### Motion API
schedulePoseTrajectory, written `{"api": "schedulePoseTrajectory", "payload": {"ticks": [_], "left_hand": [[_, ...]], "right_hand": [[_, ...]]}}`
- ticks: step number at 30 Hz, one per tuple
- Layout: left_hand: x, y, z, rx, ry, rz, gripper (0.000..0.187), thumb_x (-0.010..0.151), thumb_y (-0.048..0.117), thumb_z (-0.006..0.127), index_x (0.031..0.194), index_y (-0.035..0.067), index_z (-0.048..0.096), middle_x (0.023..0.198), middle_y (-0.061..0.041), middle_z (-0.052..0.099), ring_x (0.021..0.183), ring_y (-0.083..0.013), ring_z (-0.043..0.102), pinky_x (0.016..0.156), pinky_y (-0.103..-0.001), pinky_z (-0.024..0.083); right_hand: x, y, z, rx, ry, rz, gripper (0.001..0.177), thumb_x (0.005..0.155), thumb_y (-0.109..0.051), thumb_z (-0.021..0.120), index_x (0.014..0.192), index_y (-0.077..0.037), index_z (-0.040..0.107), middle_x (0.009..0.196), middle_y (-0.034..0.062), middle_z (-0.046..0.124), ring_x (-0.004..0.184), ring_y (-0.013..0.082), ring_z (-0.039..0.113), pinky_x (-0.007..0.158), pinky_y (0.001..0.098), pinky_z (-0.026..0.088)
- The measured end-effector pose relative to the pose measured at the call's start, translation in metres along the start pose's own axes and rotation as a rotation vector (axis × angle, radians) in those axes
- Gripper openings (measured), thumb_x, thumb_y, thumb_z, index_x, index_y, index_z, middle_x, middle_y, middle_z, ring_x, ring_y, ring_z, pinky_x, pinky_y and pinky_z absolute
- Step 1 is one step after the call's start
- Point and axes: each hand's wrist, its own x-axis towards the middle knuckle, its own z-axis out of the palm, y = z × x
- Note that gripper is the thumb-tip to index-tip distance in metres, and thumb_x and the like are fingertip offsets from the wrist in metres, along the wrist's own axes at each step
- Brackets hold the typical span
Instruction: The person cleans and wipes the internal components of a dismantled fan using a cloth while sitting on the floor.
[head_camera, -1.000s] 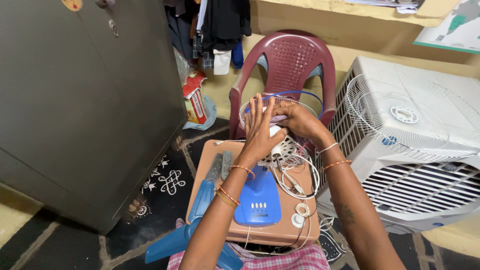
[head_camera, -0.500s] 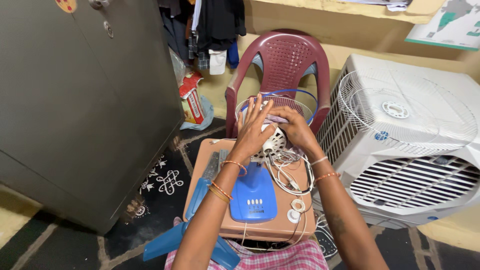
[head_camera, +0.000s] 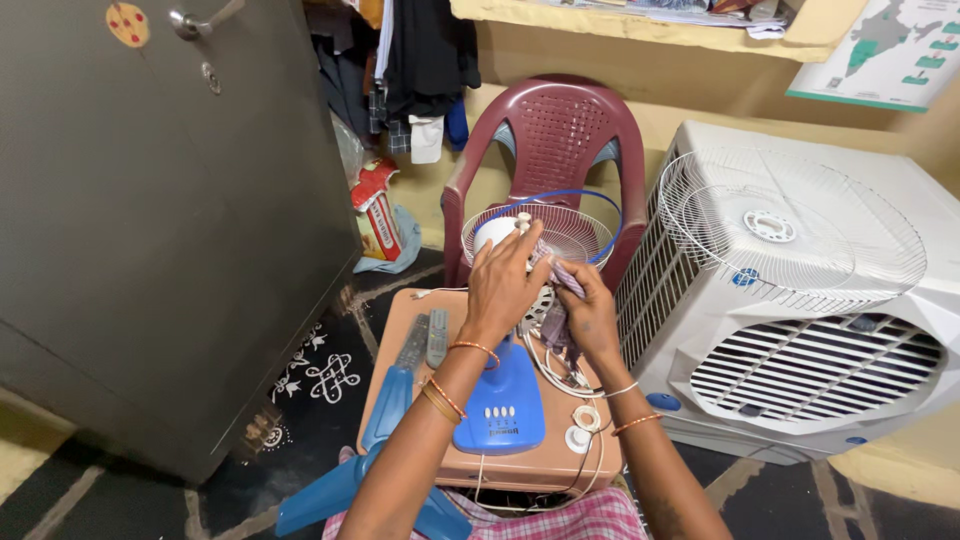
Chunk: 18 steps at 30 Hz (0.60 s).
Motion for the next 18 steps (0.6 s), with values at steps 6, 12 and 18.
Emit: {"api": "schedulePoseTrajectory", "payload": {"ticks": [6, 12, 18], "left_hand": [[-0.001, -0.002, 0.002, -0.011, 0.124, 0.070, 0.037, 0.094, 0.026, 0.064, 0.126, 0.008, 0.071, 0.124, -0.012, 0.074, 0.125, -0.0282, 0.065, 0.113, -0.047, 0.043], [-0.004, -0.002, -0.002, -0.002, 0.107, 0.094, 0.027, 0.094, 0.026, 0.066, 0.113, 0.010, 0.077, 0.127, -0.014, 0.072, 0.125, -0.0291, 0.064, 0.113, -0.047, 0.042], [-0.005, 0.000, -0.014, -0.056, 0.075, 0.106, 0.018, 0.091, 0.025, 0.069, 0.091, 0.008, 0.076, 0.111, -0.007, 0.075, 0.121, -0.0296, 0.066, 0.112, -0.048, 0.044]], "right_hand": [[0.020, 0.016, 0.012, 0.020, 0.027, 0.001, 0.038, 0.088, 0.008, 0.061, 0.123, -0.001, 0.068, 0.115, 0.0065, 0.066, 0.109, 0.0156, 0.064, 0.098, 0.0265, 0.049], [0.034, 0.040, 0.031, 0.042, 0.112, 0.025, 0.037, 0.090, 0.006, 0.059, 0.126, 0.000, 0.065, 0.118, 0.0076, 0.068, 0.109, 0.0146, 0.064, 0.098, 0.0266, 0.049], [-0.023, 0.041, 0.037, 0.188, 0.263, 0.131, 0.035, 0.090, 0.004, 0.061, 0.125, 0.004, 0.064, 0.113, 0.0075, 0.067, 0.103, 0.0138, 0.062, 0.094, 0.0266, 0.048]]}}
